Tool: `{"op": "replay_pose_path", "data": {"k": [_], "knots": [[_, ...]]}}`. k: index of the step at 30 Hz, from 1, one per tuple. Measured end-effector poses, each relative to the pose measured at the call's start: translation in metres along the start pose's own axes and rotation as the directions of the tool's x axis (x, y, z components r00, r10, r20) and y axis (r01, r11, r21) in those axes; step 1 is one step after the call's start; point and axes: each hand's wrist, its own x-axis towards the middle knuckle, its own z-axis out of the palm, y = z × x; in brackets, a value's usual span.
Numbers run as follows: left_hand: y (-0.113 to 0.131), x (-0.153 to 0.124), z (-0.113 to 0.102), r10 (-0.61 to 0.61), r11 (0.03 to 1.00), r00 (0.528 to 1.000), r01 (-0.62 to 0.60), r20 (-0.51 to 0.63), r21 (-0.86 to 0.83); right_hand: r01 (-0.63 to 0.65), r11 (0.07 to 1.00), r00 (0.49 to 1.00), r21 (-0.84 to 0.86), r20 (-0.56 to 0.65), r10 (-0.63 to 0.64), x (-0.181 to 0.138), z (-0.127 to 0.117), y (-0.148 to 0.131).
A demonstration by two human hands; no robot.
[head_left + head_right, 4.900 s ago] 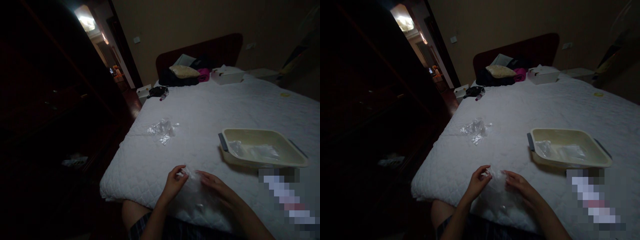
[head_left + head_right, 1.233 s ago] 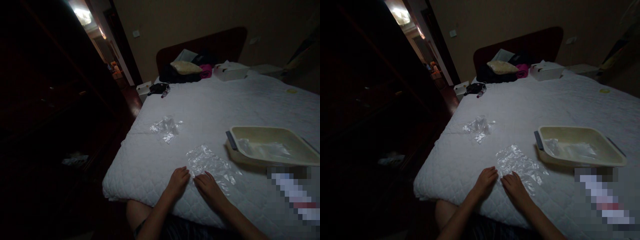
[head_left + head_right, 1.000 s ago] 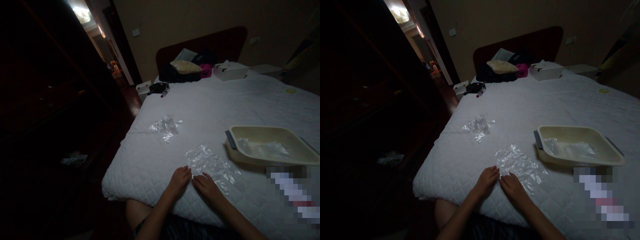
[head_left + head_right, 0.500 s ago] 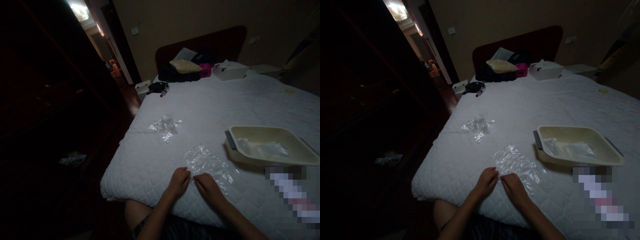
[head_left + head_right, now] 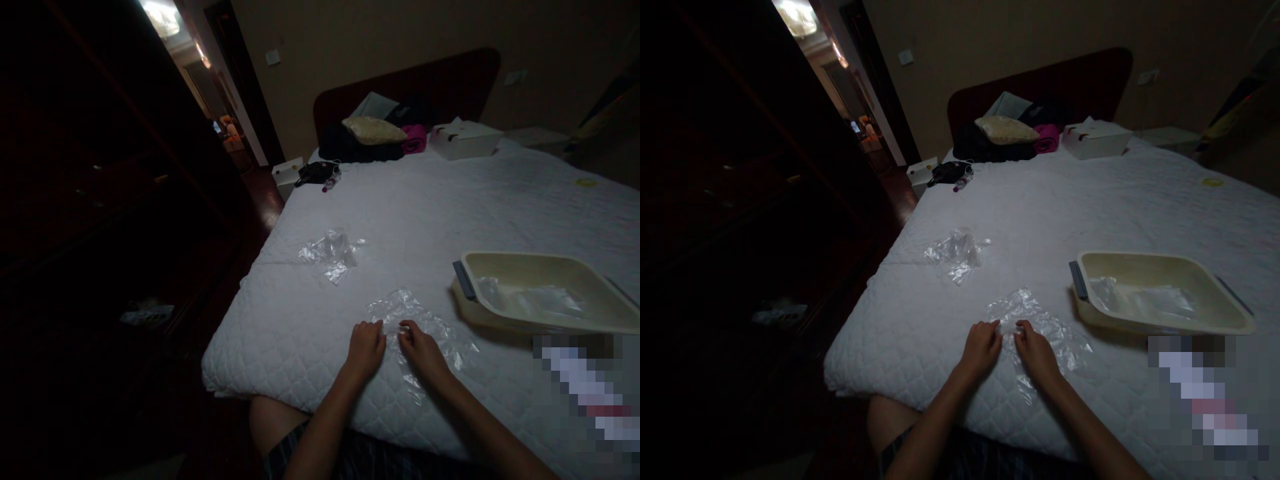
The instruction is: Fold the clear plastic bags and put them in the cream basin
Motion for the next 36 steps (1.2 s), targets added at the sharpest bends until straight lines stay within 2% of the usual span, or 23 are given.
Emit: {"op": "replay_pose_path", "data": {"k": [6, 16, 19, 25, 29, 33, 36], "knots": [[0.002, 0.008, 0.002, -0.021, 0.998, 0.998, 0.017, 0.060, 0.057, 0.036, 0.996, 0.999, -0.077, -0.031, -0.038, 0.003, 0.002, -0.001], [0.000, 0.017, -0.007, -0.074, 0.997, 0.990, 0.074, 0.122, 0.004, 0.120, 0.990, 0.992, -0.069, 0.039, -0.117, 0.021, 0.007, 0.002], [-0.002, 0.016, -0.006, -0.094, 0.994, 0.991, 0.098, 0.094, -0.039, 0.116, 0.992, 0.993, -0.060, 0.038, -0.113, 0.021, 0.004, -0.001], [-0.002, 0.006, 0.000, -0.123, 0.987, 0.992, 0.118, -0.042, -0.105, 0.072, 0.997, 0.995, 0.011, 0.074, -0.072, 0.022, 0.001, -0.001], [0.004, -0.009, -0.003, -0.036, 0.998, 0.994, 0.030, -0.100, -0.061, 0.047, 0.998, 0.997, 0.034, 0.066, -0.049, 0.027, 0.002, 0.004], [0.008, -0.021, 0.000, 0.126, 0.992, 0.991, -0.127, -0.048, -0.014, 0.038, 0.999, 0.997, 0.009, 0.072, -0.039, 0.030, 0.002, 0.008], [0.008, -0.024, 0.005, 0.171, 0.984, 0.985, -0.170, -0.020, 0.046, 0.063, 0.997, 0.994, -0.038, 0.096, -0.059, 0.031, -0.002, 0.007]]}}
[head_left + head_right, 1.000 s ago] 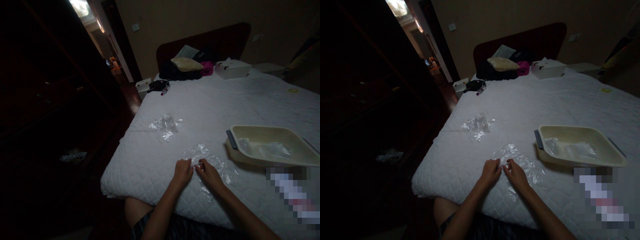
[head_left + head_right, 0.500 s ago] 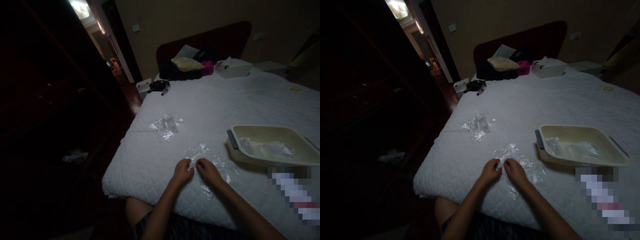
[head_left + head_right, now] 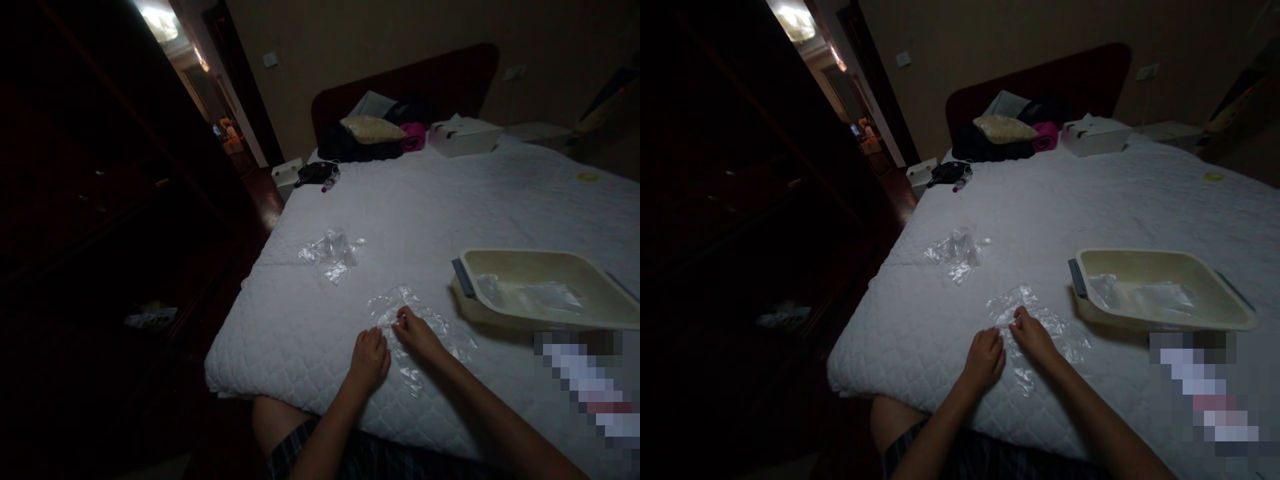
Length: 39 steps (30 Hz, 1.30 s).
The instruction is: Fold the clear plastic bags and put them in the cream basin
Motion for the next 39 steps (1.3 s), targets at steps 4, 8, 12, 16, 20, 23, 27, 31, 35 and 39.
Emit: {"op": "replay_pose_path", "data": {"k": [4, 8, 12, 16, 20, 23, 27, 31, 35, 39], "knots": [[-0.002, -0.001, 0.002, 0.014, 0.993, 0.999, -0.020, 0.048, 0.118, 0.028, 0.996, 1.000, -0.083, 0.008, -0.027, 0.002, -0.005, -0.004], [-0.003, -0.001, 0.000, 0.065, 0.990, 0.996, -0.071, 0.060, 0.123, 0.057, 0.984, 0.998, -0.169, 0.011, -0.055, 0.006, -0.007, -0.004], [-0.006, -0.003, -0.002, 0.080, 0.995, 0.996, -0.078, -0.028, 0.063, 0.111, 0.970, 0.993, -0.217, 0.049, -0.103, 0.004, -0.008, -0.004], [-0.009, -0.004, -0.007, 0.069, 0.996, 0.989, -0.075, -0.129, -0.044, 0.162, 0.963, 0.986, -0.215, 0.063, -0.152, -0.011, -0.020, -0.004], [-0.009, -0.004, -0.013, 0.102, 0.994, 0.988, -0.107, -0.117, -0.033, 0.288, 0.927, 0.957, -0.240, 0.091, -0.274, -0.036, -0.036, 0.005], [-0.004, -0.004, -0.012, 0.156, 0.988, 0.986, -0.156, -0.060, 0.006, 0.431, 0.845, 0.902, -0.317, 0.136, -0.409, -0.054, -0.038, 0.017], [0.002, -0.004, 0.001, 0.151, 0.989, 0.985, -0.150, -0.079, 0.018, 0.517, 0.752, 0.851, -0.409, 0.153, -0.502, -0.068, -0.027, 0.026], [0.001, -0.004, 0.013, 0.150, 0.989, 0.984, -0.150, -0.094, 0.010, 0.504, 0.762, 0.860, -0.407, 0.158, -0.485, -0.069, -0.019, 0.017], [-0.001, -0.005, 0.014, 0.134, 0.991, 0.985, -0.135, -0.107, 0.001, 0.445, 0.817, 0.895, -0.367, 0.149, -0.421, -0.066, -0.022, 0.006], [0.000, -0.004, 0.013, 0.104, 0.994, 0.990, -0.106, -0.097, -0.012, 0.480, 0.813, 0.877, -0.330, 0.183, -0.444, -0.067, -0.026, 0.005]]}}
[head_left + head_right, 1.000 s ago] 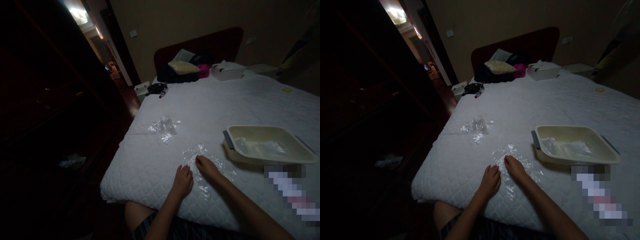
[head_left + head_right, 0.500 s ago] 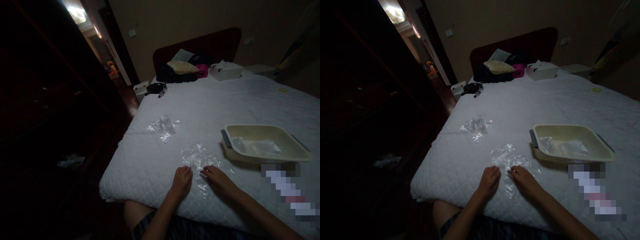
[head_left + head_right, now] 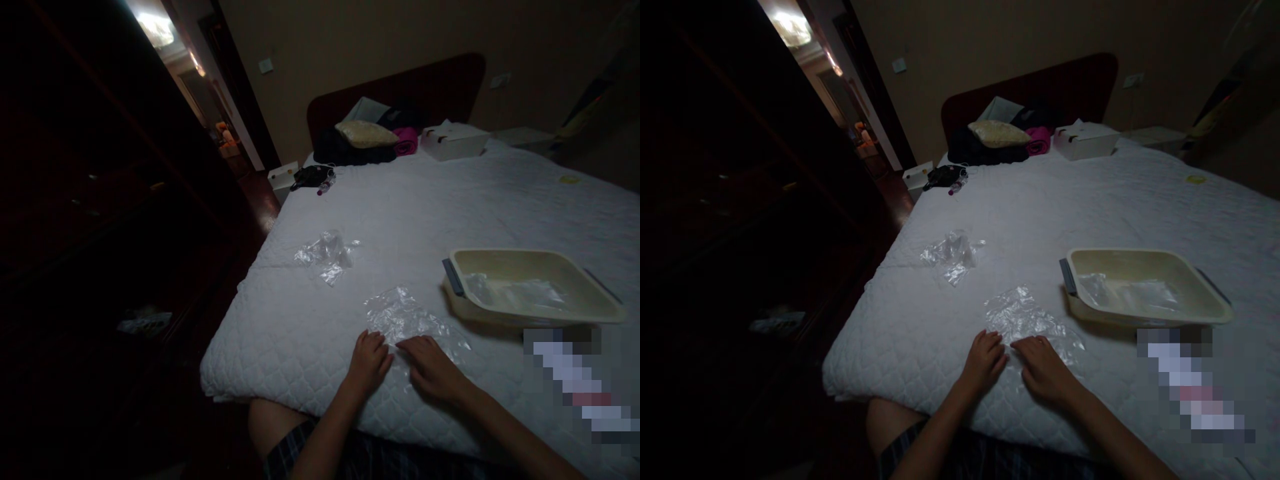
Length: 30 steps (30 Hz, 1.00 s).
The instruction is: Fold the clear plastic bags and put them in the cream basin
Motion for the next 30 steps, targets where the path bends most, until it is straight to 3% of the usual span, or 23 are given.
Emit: {"op": "replay_pose_path", "data": {"k": [6, 16, 23, 30], "knots": [[-0.001, -0.001, 0.003, 0.010, 1.000, 1.000, -0.010, 0.014, -0.002, 0.088, 0.990, 0.996, -0.110, 0.019, -0.087, -0.008, 0.007, -0.004], [-0.004, -0.006, 0.005, 0.015, 0.999, 1.000, -0.015, 0.008, -0.029, 0.105, 0.977, 0.985, -0.188, -0.118, -0.128, -0.018, 0.027, -0.001], [-0.001, -0.004, 0.000, 0.015, 1.000, 1.000, -0.015, 0.004, -0.015, -0.027, 0.992, 0.957, -0.120, -0.290, -0.009, -0.021, 0.042, -0.002], [0.001, -0.003, -0.002, 0.026, 0.998, 0.996, -0.030, 0.086, 0.047, -0.132, 0.981, 0.970, 0.140, -0.185, 0.157, -0.009, 0.015, 0.002]]}}
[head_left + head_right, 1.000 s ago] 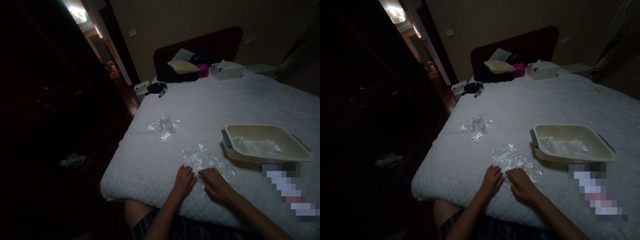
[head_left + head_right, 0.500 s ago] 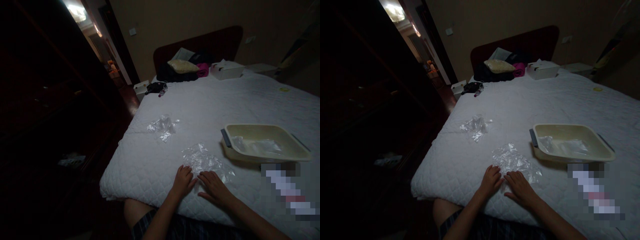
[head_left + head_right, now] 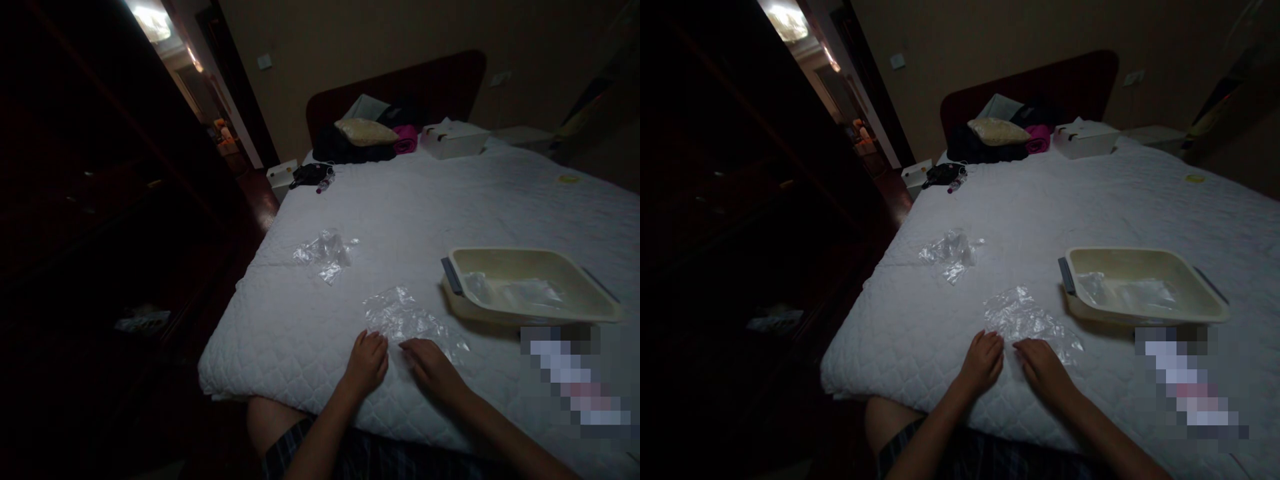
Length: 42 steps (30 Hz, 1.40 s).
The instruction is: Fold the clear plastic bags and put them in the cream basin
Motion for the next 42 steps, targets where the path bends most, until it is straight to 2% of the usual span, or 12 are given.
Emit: {"op": "replay_pose_path", "data": {"k": [4, 6, 8, 14, 18, 21, 25, 27, 30, 32, 36, 42], "knots": [[-0.001, -0.002, 0.005, 0.027, 0.998, 1.000, -0.028, 0.009, 0.052, -0.283, 0.923, 0.959, 0.261, 0.094, 0.268, 0.018, -0.006, 0.003], [-0.002, -0.002, 0.006, 0.042, 0.996, 0.999, -0.043, 0.017, 0.076, -0.362, 0.870, 0.932, 0.335, 0.127, 0.339, 0.027, -0.006, 0.005], [-0.002, -0.003, 0.006, 0.054, 0.994, 0.998, -0.056, 0.023, 0.094, -0.378, 0.875, 0.926, 0.304, 0.101, 0.365, 0.033, -0.003, 0.008], [-0.001, -0.002, 0.006, 0.056, 0.992, 0.998, -0.058, 0.022, 0.116, -0.303, 0.951, 0.952, -0.065, -0.070, 0.299, 0.035, 0.009, 0.017], [-0.001, -0.002, 0.002, 0.054, 0.994, 0.998, -0.055, 0.008, 0.094, -0.249, 0.950, 0.968, -0.187, -0.077, 0.238, 0.034, 0.015, 0.023], [0.002, -0.001, -0.002, 0.071, 0.991, 0.997, -0.071, 0.003, 0.116, -0.283, 0.941, 0.959, -0.185, -0.071, 0.275, 0.035, 0.015, 0.023], [0.006, 0.000, -0.002, 0.110, 0.984, 0.994, -0.108, -0.001, 0.143, -0.399, 0.915, 0.916, -0.056, 0.029, 0.401, 0.038, 0.009, 0.017], [0.007, 0.001, 0.001, 0.119, 0.983, 0.993, -0.118, 0.000, 0.140, -0.420, 0.907, 0.907, -0.032, 0.022, 0.421, 0.037, 0.003, 0.014], [0.008, 0.003, 0.005, 0.132, 0.981, 0.991, -0.132, 0.011, 0.143, -0.367, 0.927, 0.929, -0.080, -0.087, 0.360, 0.032, -0.008, 0.014], [0.009, 0.004, 0.008, 0.158, 0.976, 0.987, -0.160, 0.027, 0.146, -0.306, 0.945, 0.950, -0.114, -0.102, 0.295, 0.025, -0.017, 0.016], [0.013, 0.006, 0.013, 0.199, 0.969, 0.979, -0.204, 0.055, 0.141, -0.079, 0.987, 0.997, -0.138, 0.017, 0.082, 0.005, -0.031, 0.021], [0.019, 0.011, 0.020, 0.204, 0.972, 0.978, -0.207, 0.035, 0.110, 0.196, 0.951, 0.978, -0.237, 0.112, -0.174, -0.026, -0.021, 0.024]]}}
